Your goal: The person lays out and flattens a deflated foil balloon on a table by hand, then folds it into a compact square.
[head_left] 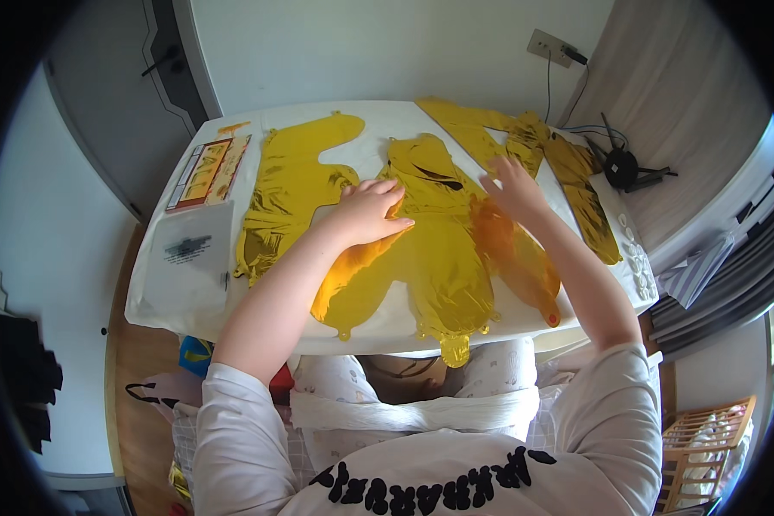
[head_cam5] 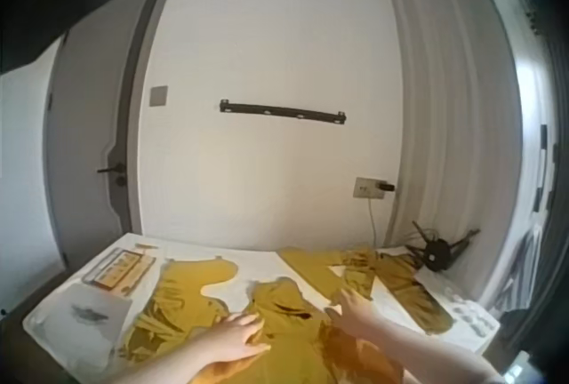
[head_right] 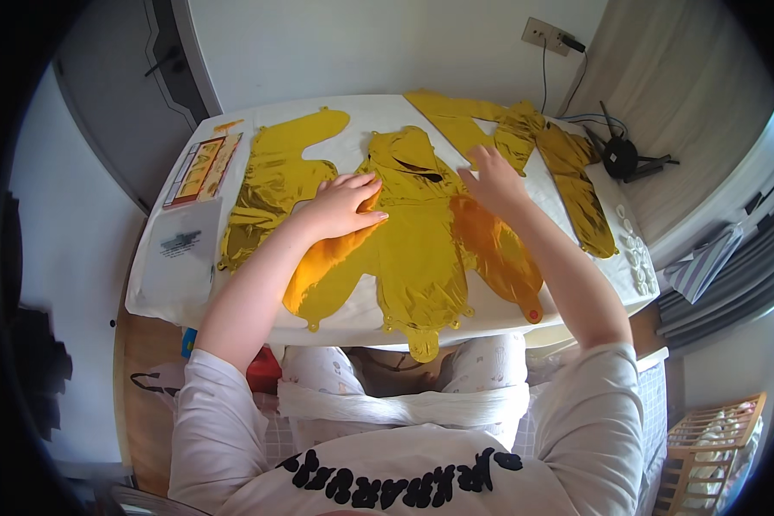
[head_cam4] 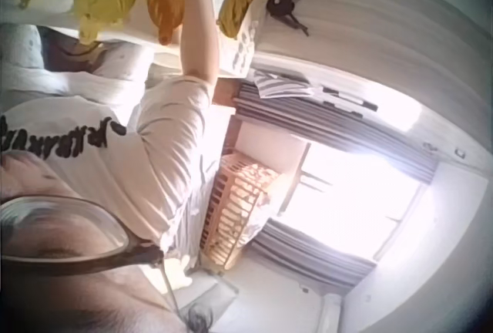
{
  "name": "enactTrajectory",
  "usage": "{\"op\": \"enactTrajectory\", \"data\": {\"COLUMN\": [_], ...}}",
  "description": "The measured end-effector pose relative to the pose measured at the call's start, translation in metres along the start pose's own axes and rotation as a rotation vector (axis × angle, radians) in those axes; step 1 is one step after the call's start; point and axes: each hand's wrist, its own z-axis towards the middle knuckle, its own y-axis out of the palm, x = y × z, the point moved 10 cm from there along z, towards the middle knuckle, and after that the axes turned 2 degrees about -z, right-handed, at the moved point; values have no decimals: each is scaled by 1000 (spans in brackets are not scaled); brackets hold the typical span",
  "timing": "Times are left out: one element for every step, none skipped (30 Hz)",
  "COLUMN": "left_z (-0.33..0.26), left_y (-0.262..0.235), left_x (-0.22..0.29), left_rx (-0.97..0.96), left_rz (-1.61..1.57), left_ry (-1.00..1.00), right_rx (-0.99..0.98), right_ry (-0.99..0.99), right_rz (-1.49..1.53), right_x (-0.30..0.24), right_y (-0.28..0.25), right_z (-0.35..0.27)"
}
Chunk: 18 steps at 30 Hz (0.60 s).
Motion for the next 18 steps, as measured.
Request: {"op": "enactTrajectory", "data": {"left_z": [1, 5, 5, 6, 6, 6, 6, 7, 7, 7, 7, 7, 7, 7, 7, 8, 7, 7], "left_y": [-1, -2, -1, 0, -1, -1, -1, -1, -1, -1, -1, -1, -1, -1, 0, 0, 0, 1], "left_x": [1, 7, 7, 6, 7, 6, 5, 4, 3, 2, 2, 2, 2, 3, 3, 3, 3, 2], "left_rx": [-2, 2, -5, -11, -12, -18, -25, -25, -25, -25, -25, -25, -25, -25, -23, -21, -21, -21], "left_rz": [1, -1, -4, -7, -10, -6, -2, -3, -9, -15, -14, -17, -19, -17, -15, -13, -10, -8], "left_ry": [-8, 10, 6, 0, 5, -6, -18, -13, -14, -16, -13, -12, -13, -11, -11, -13, -16, -13], "right_rx": [-50, -100, -98, -202, -306, -306, -352, -394, -392, -431, -469, -466, -505, -544, -542, -508, -476, -477], "right_ry": [34, 77, 82, 157, 232, 235, 263, 293, 296, 325, 355, 357, 338, 320, 321, 319, 314, 310], "right_rz": [-45, -96, -99, -44, 12, 9, 63, 118, 117, 143, 169, 169, 215, 261, 262, 306, 351, 355], "right_x": [12, 26, 30, 38, 45, 46, 48, 50, 52, 55, 58, 61, 61, 58, 58, 55, 50, 46], "right_y": [-3, -7, -15, -13, -10, -16, -16, -15, -19, -18, -16, -17, -14, -11, -11, -14, -16, -15], "right_z": [-21, -40, -54, -69, -84, -92, -101, -108, -110, -114, -118, -117, -116, -116, -116, -114, -112, -110]}}
